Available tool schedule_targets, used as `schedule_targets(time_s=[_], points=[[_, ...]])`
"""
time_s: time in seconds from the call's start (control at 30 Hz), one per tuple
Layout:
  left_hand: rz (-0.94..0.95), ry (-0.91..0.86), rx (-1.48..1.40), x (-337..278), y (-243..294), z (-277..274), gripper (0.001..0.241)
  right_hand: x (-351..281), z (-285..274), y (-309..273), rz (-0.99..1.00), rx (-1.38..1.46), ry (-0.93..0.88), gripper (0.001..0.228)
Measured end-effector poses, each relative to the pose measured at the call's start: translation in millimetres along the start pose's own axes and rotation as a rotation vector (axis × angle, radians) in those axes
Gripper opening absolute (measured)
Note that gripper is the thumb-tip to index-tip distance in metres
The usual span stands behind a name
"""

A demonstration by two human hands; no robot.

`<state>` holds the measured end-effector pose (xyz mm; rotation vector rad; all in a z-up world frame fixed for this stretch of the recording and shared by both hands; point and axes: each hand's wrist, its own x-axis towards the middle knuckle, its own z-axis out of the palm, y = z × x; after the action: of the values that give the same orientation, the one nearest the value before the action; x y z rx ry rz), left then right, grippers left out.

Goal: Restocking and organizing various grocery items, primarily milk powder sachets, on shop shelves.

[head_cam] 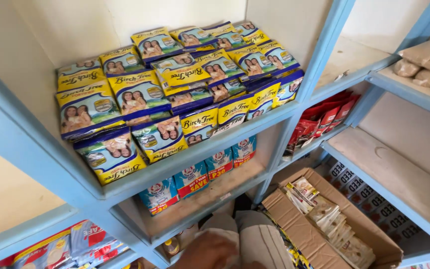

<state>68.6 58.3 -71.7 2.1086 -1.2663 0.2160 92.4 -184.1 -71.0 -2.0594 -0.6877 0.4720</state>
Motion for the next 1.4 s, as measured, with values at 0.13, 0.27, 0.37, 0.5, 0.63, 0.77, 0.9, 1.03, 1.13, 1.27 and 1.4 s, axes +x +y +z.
schedule_targets(time_s=[0.13, 0.27, 0.37, 0.5, 0.63, 0.77, 0.9, 1.03, 1.13, 1.27, 1.4], points=[[-0.096, 0.083, -0.107, 0.5, 8.6, 4.9, 0.041, -17.8, 8.8, 12.8, 0.000, 0.239, -0.044, 0.013], [-0.242, 0.206, -0.207, -5.5, 16.1, -2.9, 0.055, -19.3, 15.8, 14.5, -0.045, 0.590, -0.132, 0.014], [-0.368, 0.305, -0.293, -15.8, 28.1, -1.3, 0.066, -21.8, 10.9, 5.8, -0.089, 0.719, -0.128, 0.014], [-0.548, 0.425, -0.448, -28.6, 54.3, 16.9, 0.082, -26.0, -14.9, -20.1, -0.167, 0.682, 0.120, 0.015], [-0.528, 0.476, -0.511, 18.6, 93.2, -37.3, 0.075, -27.3, -31.2, -72.4, -0.212, 0.763, 0.352, 0.020], [-0.435, 0.642, -0.658, 57.6, 110.6, -59.5, 0.087, -23.8, -27.3, -112.7, -0.370, 0.734, 0.612, 0.026], [-0.436, 0.805, -0.586, 65.9, 104.6, -54.7, 0.068, -25.5, -24.9, -135.3, -0.569, 0.396, 0.756, 0.032], [-0.404, 0.777, -0.508, 63.5, 107.7, -62.7, 0.061, -20.1, -35.3, -138.0, -0.682, 0.487, 0.925, 0.045], [-0.442, 0.689, -0.525, 60.0, 110.4, -69.9, 0.057, -26.7, -49.4, -145.8, -0.595, 0.283, 0.739, 0.052], [-0.476, 0.602, -0.486, 65.2, 117.2, -86.3, 0.059, -31.7, -37.5, -117.0, -0.363, 0.737, 0.531, 0.044], [-0.440, 0.731, -0.269, 66.0, 117.7, -86.8, 0.061, -29.1, -29.1, -117.9, -0.418, 0.495, 0.693, 0.038]])
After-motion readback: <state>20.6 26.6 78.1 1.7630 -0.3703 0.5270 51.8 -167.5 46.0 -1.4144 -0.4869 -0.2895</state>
